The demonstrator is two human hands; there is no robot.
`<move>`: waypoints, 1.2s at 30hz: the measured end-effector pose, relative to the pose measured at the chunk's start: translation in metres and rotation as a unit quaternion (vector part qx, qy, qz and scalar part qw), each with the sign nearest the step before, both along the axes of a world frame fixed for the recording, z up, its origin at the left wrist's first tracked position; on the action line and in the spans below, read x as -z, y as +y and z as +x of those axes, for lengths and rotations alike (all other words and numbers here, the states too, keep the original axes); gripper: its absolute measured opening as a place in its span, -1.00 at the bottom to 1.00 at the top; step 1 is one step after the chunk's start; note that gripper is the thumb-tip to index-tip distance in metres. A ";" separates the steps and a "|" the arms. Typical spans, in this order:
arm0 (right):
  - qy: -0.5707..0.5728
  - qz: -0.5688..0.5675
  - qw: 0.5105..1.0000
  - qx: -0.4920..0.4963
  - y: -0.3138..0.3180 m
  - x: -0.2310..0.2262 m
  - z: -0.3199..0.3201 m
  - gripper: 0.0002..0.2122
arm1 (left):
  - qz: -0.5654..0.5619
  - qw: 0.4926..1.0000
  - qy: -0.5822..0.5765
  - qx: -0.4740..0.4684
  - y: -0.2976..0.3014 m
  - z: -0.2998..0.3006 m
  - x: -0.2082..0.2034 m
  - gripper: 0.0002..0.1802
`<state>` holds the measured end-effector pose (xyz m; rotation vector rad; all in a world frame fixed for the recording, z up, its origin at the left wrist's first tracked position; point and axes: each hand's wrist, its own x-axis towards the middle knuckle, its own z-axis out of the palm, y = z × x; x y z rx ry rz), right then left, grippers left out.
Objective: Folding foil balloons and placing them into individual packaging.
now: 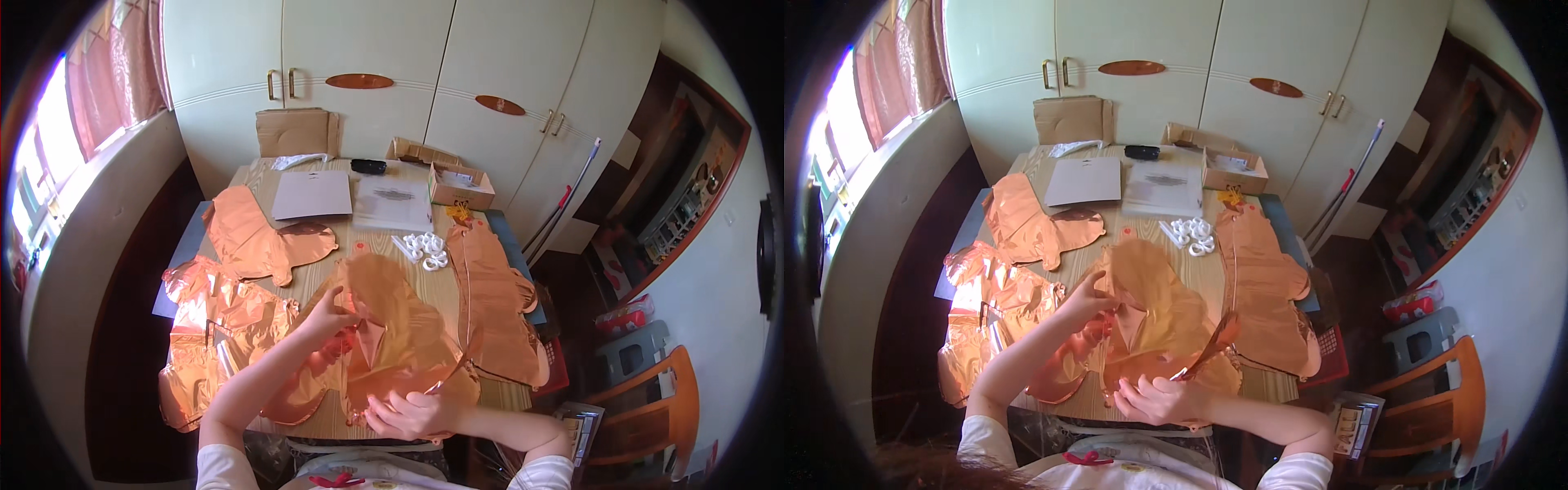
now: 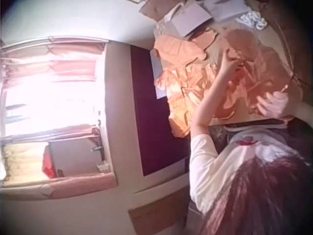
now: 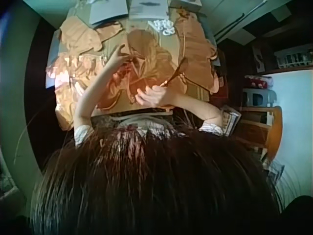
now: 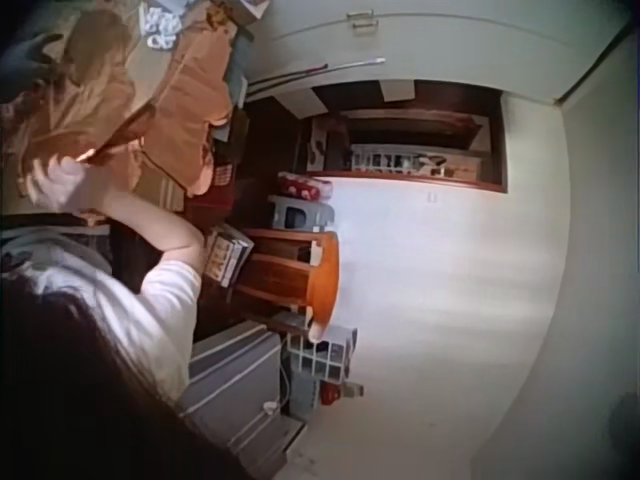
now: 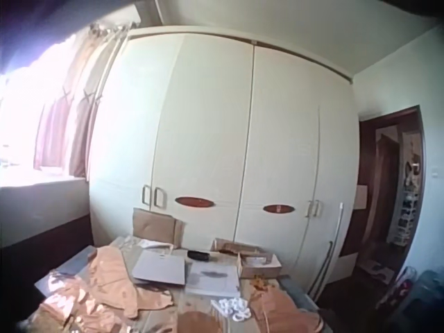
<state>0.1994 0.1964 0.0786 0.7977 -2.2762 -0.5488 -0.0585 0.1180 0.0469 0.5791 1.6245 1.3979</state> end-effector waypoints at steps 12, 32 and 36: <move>-0.232 -0.244 0.928 0.159 -0.051 0.035 0.034 -0.72 | -0.030 0.944 0.329 -0.025 -0.006 -0.007 0.038 -0.22; -0.195 -0.405 0.864 0.225 0.125 0.091 -0.045 -0.61 | 0.037 0.649 0.705 0.283 -0.003 0.016 0.045 -0.05; -0.198 -0.401 0.863 0.233 0.123 0.089 -0.045 -0.63 | 0.023 0.657 0.702 0.274 -0.006 0.016 0.049 -0.05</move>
